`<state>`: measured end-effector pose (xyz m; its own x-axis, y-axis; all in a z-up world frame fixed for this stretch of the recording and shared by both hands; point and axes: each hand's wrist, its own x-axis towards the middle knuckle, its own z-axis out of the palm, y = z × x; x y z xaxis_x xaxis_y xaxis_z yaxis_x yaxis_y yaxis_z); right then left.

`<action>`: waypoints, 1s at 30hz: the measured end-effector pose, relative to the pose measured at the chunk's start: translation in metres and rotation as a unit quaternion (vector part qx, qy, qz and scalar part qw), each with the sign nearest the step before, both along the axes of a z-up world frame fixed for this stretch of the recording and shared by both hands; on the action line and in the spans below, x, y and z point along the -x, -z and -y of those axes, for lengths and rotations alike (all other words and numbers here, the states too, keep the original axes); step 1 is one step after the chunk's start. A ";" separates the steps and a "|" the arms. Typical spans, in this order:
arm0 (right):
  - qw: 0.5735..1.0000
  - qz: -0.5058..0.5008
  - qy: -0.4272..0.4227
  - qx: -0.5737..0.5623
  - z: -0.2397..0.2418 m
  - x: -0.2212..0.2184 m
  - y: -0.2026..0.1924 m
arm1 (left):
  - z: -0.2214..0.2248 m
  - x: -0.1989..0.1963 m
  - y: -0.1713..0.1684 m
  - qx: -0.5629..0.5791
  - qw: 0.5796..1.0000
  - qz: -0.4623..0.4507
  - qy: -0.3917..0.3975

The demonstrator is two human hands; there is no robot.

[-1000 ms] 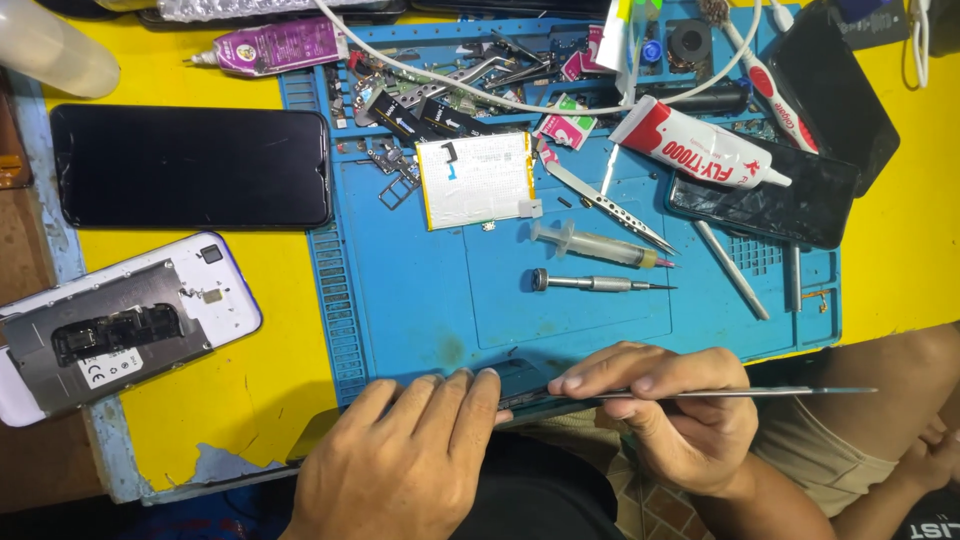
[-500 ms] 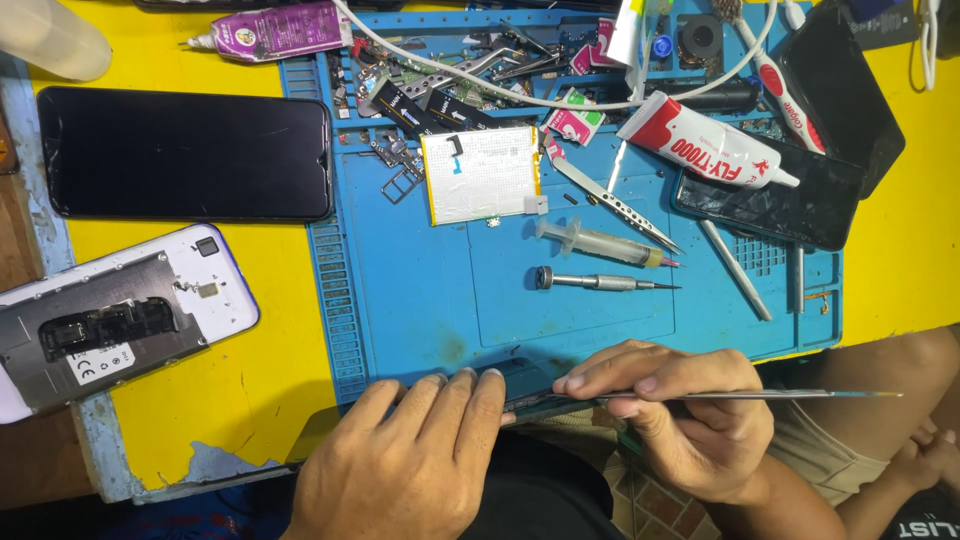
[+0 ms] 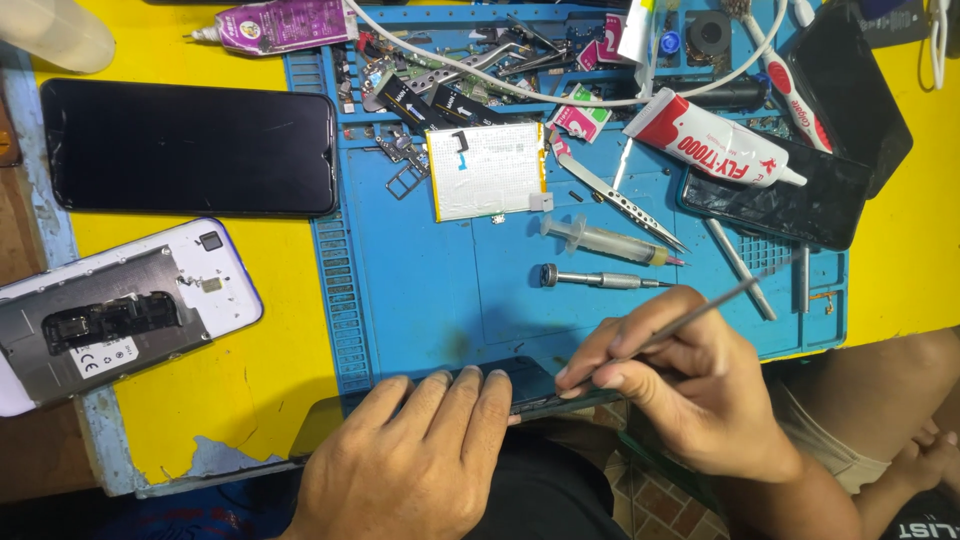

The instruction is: The person is disassembling a mobile phone to remove the motherboard assembly using a screwdriver and prying tools.

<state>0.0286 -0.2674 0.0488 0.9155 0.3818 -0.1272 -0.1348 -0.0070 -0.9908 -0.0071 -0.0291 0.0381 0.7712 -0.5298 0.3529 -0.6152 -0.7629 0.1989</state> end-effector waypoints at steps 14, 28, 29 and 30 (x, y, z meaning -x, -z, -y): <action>0.992 -0.069 -0.079 -0.071 0.003 -0.026 0.014 | -0.003 -0.004 -0.002 0.005 0.999 -0.028 0.020; 0.970 -0.079 0.009 -0.231 -0.002 -0.020 0.047 | -0.012 -0.024 -0.004 -0.050 0.989 -0.135 0.047; 0.965 -0.075 0.047 -0.247 0.000 -0.020 0.049 | -0.014 -0.028 -0.005 0.000 0.984 -0.177 0.032; 0.959 -0.070 0.084 -0.262 0.001 -0.019 0.051 | -0.015 -0.031 -0.006 0.051 0.974 -0.218 0.017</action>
